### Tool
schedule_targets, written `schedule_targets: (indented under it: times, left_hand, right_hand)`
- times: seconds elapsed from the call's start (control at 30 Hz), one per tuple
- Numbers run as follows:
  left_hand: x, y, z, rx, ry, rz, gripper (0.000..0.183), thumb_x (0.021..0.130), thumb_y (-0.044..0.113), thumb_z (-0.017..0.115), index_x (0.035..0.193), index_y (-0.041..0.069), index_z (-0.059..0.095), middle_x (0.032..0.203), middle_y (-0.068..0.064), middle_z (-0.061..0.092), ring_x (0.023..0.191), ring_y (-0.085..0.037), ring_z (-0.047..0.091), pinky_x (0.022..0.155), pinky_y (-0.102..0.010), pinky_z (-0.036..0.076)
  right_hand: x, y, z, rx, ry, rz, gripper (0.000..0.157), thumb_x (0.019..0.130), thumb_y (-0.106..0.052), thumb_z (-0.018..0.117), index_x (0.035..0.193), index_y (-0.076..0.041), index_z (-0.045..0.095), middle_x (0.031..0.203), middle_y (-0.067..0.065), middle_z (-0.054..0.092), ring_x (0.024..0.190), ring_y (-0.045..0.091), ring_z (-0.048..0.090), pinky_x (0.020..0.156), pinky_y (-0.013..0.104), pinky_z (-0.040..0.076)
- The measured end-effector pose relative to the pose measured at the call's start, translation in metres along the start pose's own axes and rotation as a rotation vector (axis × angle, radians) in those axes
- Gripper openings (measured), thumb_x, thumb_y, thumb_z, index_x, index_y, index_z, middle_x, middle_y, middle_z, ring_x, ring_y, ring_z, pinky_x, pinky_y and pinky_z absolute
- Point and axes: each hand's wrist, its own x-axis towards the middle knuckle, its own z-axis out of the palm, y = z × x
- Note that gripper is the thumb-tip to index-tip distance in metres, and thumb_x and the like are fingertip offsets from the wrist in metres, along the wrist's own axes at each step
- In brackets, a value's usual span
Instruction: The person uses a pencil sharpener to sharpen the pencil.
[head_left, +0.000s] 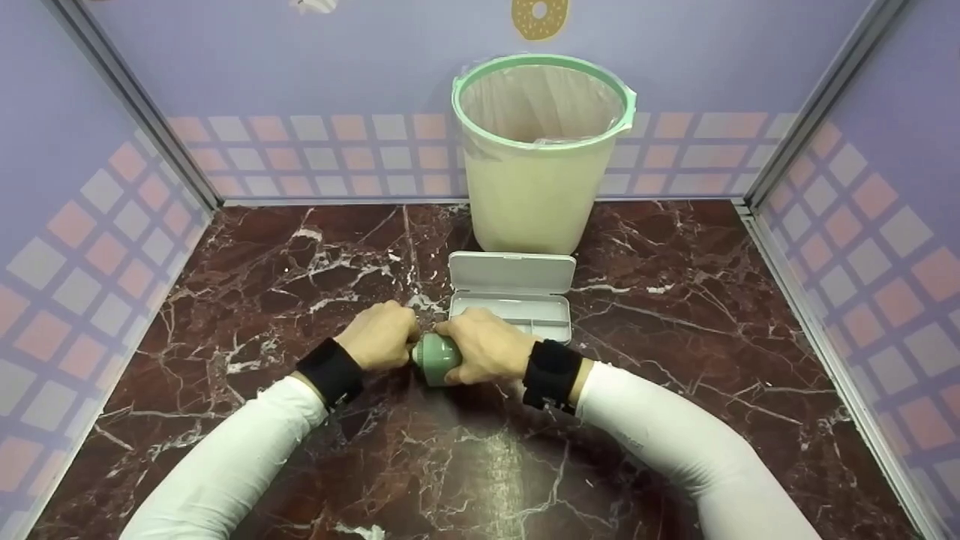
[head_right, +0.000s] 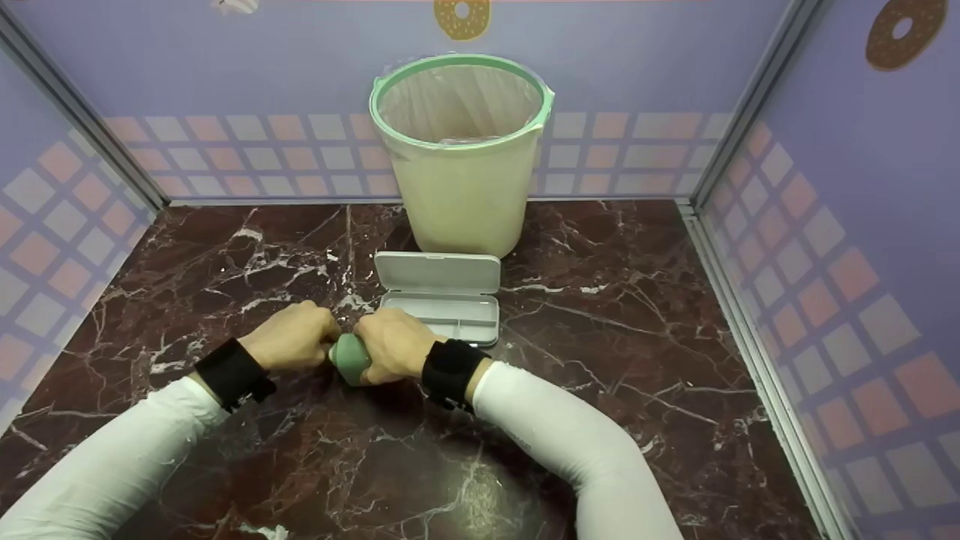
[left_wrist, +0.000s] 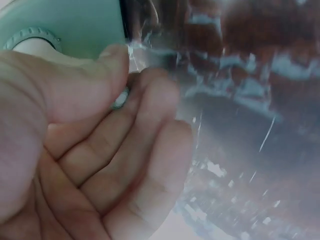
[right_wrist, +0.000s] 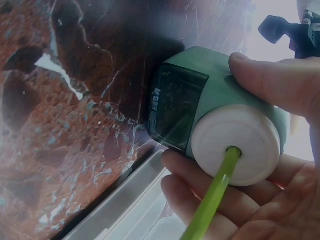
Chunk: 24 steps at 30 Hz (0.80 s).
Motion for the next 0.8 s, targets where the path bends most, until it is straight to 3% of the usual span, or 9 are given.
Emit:
schedule_targets:
  times: [0.2, 0.37, 0.53, 0.8]
  left_hand:
    - [0.003, 0.001, -0.012, 0.060, 0.065, 0.017, 0.028, 0.076, 0.006, 0.081, 0.058, 0.017, 0.063, 0.069, -0.010, 0.074, 0.062, -0.031, 0.068, 0.062, -0.054, 0.063]
    - [0.002, 0.005, -0.027, 0.084, 0.072, 0.014, 0.029, 0.077, 0.004, 0.078, 0.056, 0.017, 0.063, 0.069, -0.010, 0.075, 0.063, -0.031, 0.068, 0.063, -0.053, 0.063]
    - [-0.005, 0.013, -0.038, 0.123, 0.085, 0.020, 0.032, 0.076, -0.001, 0.073, 0.055, 0.018, 0.058, 0.064, -0.008, 0.070, 0.058, -0.029, 0.063, 0.059, -0.052, 0.060]
    - [-0.020, 0.023, -0.040, 0.200, 0.183, 0.059, 0.021, 0.075, -0.003, 0.074, 0.062, 0.009, 0.062, 0.070, -0.020, 0.072, 0.062, -0.044, 0.071, 0.056, -0.060, 0.062]
  right_hand:
    - [0.001, -0.001, 0.000, -0.035, 0.013, -0.012, 0.041, 0.083, -0.030, 0.098, 0.112, -0.012, 0.076, 0.097, 0.002, 0.080, 0.079, 0.014, 0.066, 0.073, 0.026, 0.058]
    - [0.001, -0.002, 0.000, -0.059, 0.025, -0.017, 0.041, 0.082, -0.031, 0.099, 0.110, -0.012, 0.076, 0.095, 0.002, 0.079, 0.077, 0.014, 0.065, 0.071, 0.027, 0.058]
    - [0.000, -0.003, -0.001, -0.057, 0.023, -0.030, 0.036, 0.081, -0.029, 0.098, 0.104, -0.012, 0.076, 0.092, 0.003, 0.079, 0.075, 0.014, 0.065, 0.070, 0.028, 0.057]
    - [0.002, -0.004, -0.002, -0.073, 0.027, -0.026, 0.035, 0.080, -0.028, 0.099, 0.102, -0.012, 0.078, 0.090, 0.002, 0.080, 0.075, 0.015, 0.065, 0.071, 0.031, 0.060]
